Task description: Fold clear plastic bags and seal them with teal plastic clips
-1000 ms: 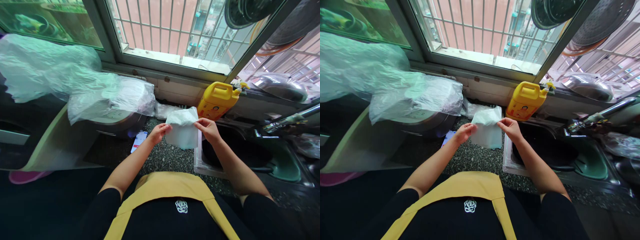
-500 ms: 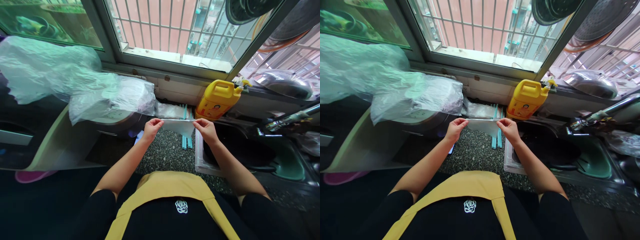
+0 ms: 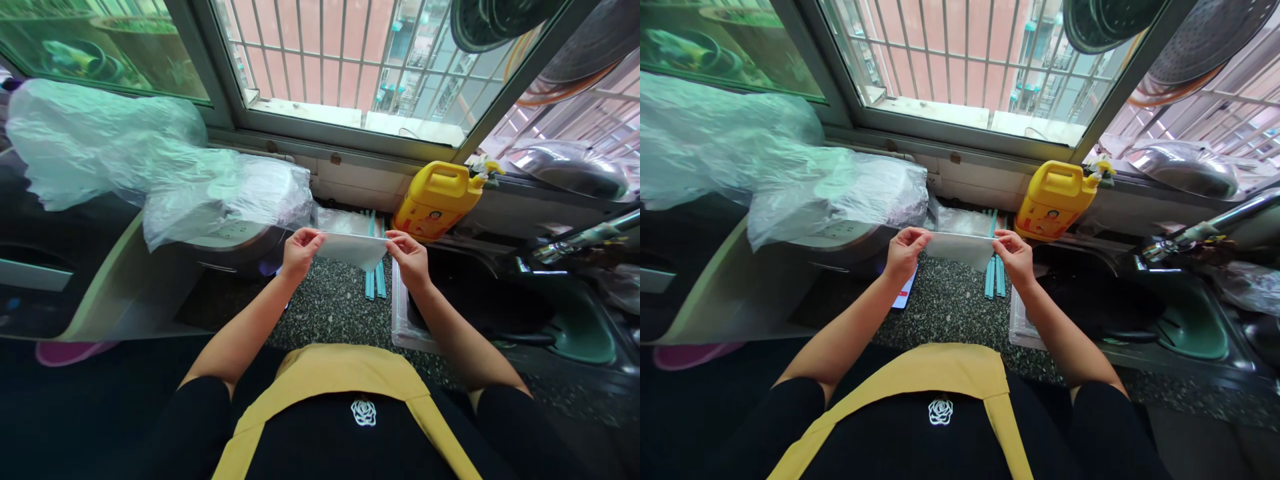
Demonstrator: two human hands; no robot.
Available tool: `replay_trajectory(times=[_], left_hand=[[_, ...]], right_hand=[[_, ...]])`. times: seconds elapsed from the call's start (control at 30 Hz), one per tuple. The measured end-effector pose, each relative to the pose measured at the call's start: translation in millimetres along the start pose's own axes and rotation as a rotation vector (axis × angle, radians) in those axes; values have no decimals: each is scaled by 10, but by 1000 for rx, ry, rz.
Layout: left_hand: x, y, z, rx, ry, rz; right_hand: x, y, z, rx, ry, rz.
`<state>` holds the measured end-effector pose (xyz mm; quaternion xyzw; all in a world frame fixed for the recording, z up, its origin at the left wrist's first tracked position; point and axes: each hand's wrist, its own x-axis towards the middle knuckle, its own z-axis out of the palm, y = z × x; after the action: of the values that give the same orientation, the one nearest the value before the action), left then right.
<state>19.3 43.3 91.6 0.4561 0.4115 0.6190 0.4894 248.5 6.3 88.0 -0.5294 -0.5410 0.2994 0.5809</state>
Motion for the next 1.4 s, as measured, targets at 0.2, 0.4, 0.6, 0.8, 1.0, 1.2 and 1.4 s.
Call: replay_trajectory(times=[0.2,0.4,0.6,0.8,1.0,1.2,1.4], left_hand=[[23,25,17,-50,34,-32],[62,28,-38,-42,41,-30],[71,5,-136,-43,43,-61],[76,-3,-201,-40,68,-58],[87,20,-219,-71,66,-57],[91,-15,-246,-32,59,-63],[92,2,-340,155,97,87]], right_hand=[[2,-57,57,-11,76,-8],[18,-79,169,-44,134,-39],[37,-13,281,-44,-19,-30],[60,-52,281,5,-59,-31],[69,-103,282,73,-92,59],[53,-168,257,21,-77,22],[70,-332,202,-182,-135,-200]])
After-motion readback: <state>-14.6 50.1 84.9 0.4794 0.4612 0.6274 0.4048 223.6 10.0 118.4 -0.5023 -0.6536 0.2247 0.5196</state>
